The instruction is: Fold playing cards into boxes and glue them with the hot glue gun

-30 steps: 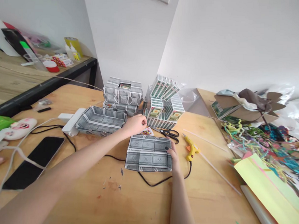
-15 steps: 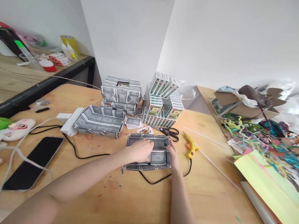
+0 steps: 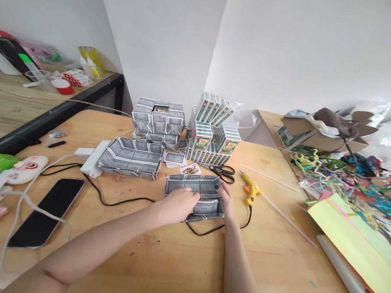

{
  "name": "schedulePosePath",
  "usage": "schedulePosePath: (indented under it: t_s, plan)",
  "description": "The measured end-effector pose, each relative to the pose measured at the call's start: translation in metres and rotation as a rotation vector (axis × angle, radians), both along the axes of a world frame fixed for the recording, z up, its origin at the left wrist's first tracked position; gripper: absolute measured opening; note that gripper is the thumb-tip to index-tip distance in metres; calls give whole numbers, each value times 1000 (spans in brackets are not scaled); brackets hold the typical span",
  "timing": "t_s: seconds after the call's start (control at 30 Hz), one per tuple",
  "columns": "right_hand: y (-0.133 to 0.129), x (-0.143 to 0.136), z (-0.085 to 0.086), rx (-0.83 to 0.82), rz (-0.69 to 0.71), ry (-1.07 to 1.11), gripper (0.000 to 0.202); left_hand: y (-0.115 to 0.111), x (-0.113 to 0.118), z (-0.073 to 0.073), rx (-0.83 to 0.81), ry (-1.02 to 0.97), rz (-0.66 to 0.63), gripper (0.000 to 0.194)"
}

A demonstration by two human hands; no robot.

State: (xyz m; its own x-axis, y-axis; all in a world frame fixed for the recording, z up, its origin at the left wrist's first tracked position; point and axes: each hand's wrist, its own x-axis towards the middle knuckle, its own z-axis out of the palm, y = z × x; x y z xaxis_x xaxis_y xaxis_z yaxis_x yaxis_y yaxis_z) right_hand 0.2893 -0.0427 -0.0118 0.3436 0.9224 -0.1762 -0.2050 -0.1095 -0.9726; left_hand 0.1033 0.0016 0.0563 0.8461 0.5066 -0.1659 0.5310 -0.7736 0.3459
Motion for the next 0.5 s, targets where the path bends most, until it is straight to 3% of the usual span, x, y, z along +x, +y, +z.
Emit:
schedulePosePath:
  t_s: [0.13, 0.23, 0.33, 0.4, 0.5]
  plan:
    - [1, 3, -5, -11, -24, -53, 45, 16, -28, 24, 3, -154, 64, 22]
    - [1, 5, -9, -30, -29, -72, 46, 40, -66, 56, 163, -219, 300, 28]
    - [1, 6, -11, -40, -15, -61, 45, 67, -107, 75, 386, -105, 570, 30]
    - [2, 6, -12, -34, -9, -51, 44, 81, -127, 75, 458, 0, 659, 31]
    - [3, 7, -14, -5, -5, -45, 42, 90, -137, 61, 498, -19, 700, 35]
